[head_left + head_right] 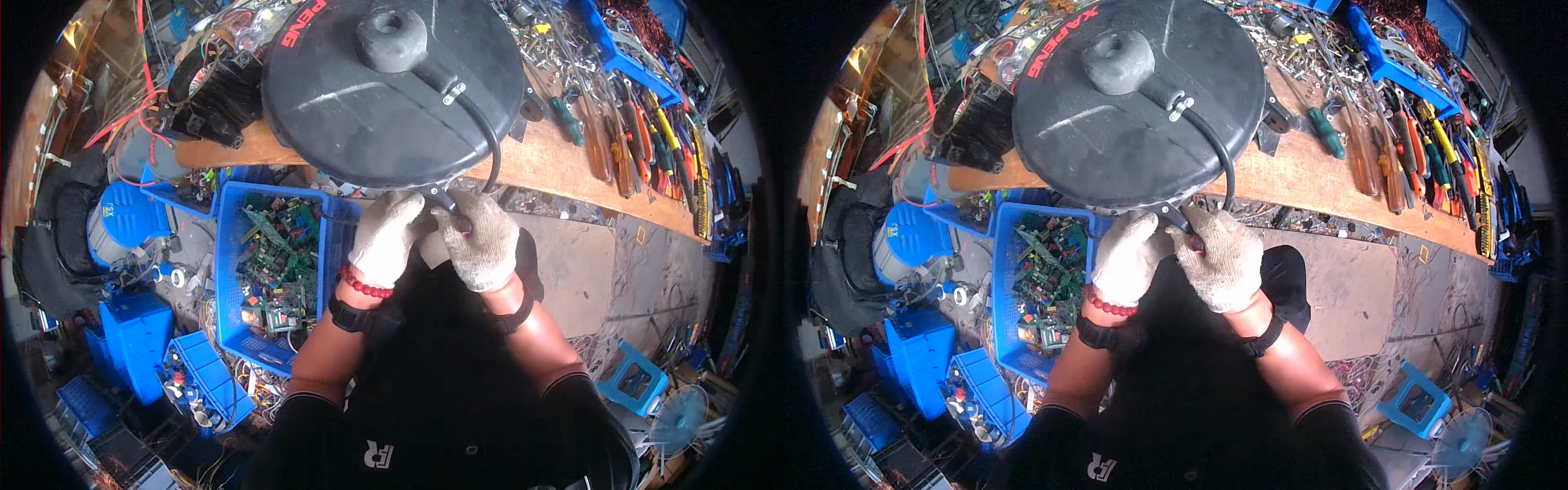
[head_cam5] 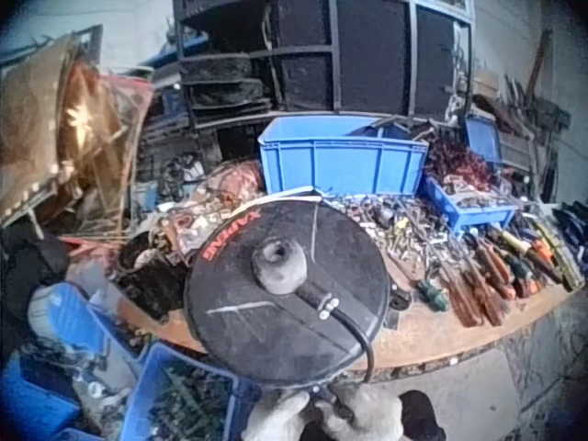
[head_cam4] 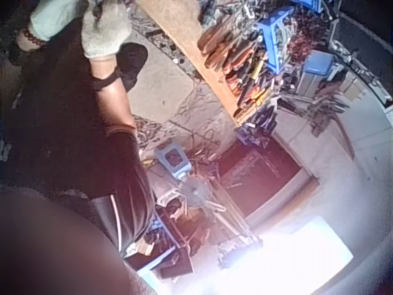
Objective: Disassembling and inspecting a hub motor or similar electronic component using a screwdriver at a low workbench.
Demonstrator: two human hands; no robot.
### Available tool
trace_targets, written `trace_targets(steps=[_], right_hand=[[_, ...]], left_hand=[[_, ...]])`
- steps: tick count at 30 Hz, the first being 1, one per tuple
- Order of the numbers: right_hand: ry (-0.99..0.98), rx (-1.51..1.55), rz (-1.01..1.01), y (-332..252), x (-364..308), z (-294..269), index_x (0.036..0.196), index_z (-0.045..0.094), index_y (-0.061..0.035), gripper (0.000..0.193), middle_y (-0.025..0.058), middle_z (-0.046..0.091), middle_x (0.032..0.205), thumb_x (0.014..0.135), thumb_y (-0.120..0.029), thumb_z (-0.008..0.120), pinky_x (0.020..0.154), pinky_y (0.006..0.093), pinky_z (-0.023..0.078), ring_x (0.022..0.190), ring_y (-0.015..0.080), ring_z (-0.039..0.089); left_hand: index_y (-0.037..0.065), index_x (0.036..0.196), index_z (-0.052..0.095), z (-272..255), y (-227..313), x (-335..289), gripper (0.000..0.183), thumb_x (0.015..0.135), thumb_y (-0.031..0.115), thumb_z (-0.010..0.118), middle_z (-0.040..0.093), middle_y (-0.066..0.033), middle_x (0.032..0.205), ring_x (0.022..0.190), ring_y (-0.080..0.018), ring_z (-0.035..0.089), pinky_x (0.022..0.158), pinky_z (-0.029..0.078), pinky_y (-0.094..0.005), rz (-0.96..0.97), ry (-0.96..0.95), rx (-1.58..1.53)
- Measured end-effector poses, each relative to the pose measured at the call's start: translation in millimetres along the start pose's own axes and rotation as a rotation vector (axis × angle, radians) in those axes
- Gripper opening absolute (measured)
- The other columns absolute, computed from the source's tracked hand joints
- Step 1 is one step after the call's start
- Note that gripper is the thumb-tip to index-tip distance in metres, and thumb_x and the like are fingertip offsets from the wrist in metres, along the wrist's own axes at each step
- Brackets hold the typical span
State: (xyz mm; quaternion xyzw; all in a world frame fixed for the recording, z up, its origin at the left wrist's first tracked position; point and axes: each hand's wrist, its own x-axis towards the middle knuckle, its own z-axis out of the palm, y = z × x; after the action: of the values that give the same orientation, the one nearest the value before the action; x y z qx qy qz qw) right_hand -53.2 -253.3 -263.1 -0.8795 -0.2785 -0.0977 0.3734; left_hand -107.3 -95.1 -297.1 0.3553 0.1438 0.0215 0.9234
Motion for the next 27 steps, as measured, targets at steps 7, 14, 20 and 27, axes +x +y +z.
trace_targets(steps=[7,14,20,27], right_hand=[[0.048,0.156,0.031,-3.4,2.1,-5.7,0.115,0.073,-0.0073,0.035,0.0135,0.07,0.092,0.086,-0.023,0.084,0.069,0.04,0.058,0.077,0.0308,0.071],[-0.002,0.189,0.159,-6.8,21.0,-22.3,0.11,0.073,-0.0052,0.03,0.0141,0.071,0.081,0.088,-0.024,0.083,0.069,0.0389,0.056,0.074,0.0294,0.071],[0.04,0.209,0.131,-32.3,67.4,-69.0,0.112,0.073,-0.0013,0.038,0.0135,0.071,0.083,0.086,-0.028,0.083,0.074,0.0384,0.055,0.077,0.023,0.07],[0.024,0.629,0.206,-74.8,122.2,-129.9,0.09,0.072,0.0002,0.02,0.0027,0.061,0.057,0.093,-0.02,0.075,0.046,0.0282,0.042,0.046,0.0107,0.054]], left_hand=[[0.003,0.141,0.056,-23.5,3.7,1.3,0.042,0.106,0.026,0.058,0.065,-0.0165,0.137,0.129,-0.0358,0.063,0.106,0.054,-0.0533,0.059,0.005,-0.123],[0.004,0.143,0.055,-18.9,4.7,-6.1,0.041,0.105,0.017,0.059,0.065,-0.0138,0.136,0.124,-0.0304,0.066,0.1,0.059,-0.047,0.199,-0.058,-0.133],[0.003,0.163,0.034,18.8,27.7,1.5,0.091,0.086,0.015,0.081,0.052,-0.0164,0.15,0.138,-0.0304,0.053,0.114,0.046,-0.0441,0.657,0.114,0.578],[0.012,0.158,0.046,55.9,118.5,16.8,0.106,0.066,0.035,0.094,0.038,-0.0227,0.161,0.148,-0.0402,0.039,0.122,0.031,-0.0624,1.532,0.481,1.667]])
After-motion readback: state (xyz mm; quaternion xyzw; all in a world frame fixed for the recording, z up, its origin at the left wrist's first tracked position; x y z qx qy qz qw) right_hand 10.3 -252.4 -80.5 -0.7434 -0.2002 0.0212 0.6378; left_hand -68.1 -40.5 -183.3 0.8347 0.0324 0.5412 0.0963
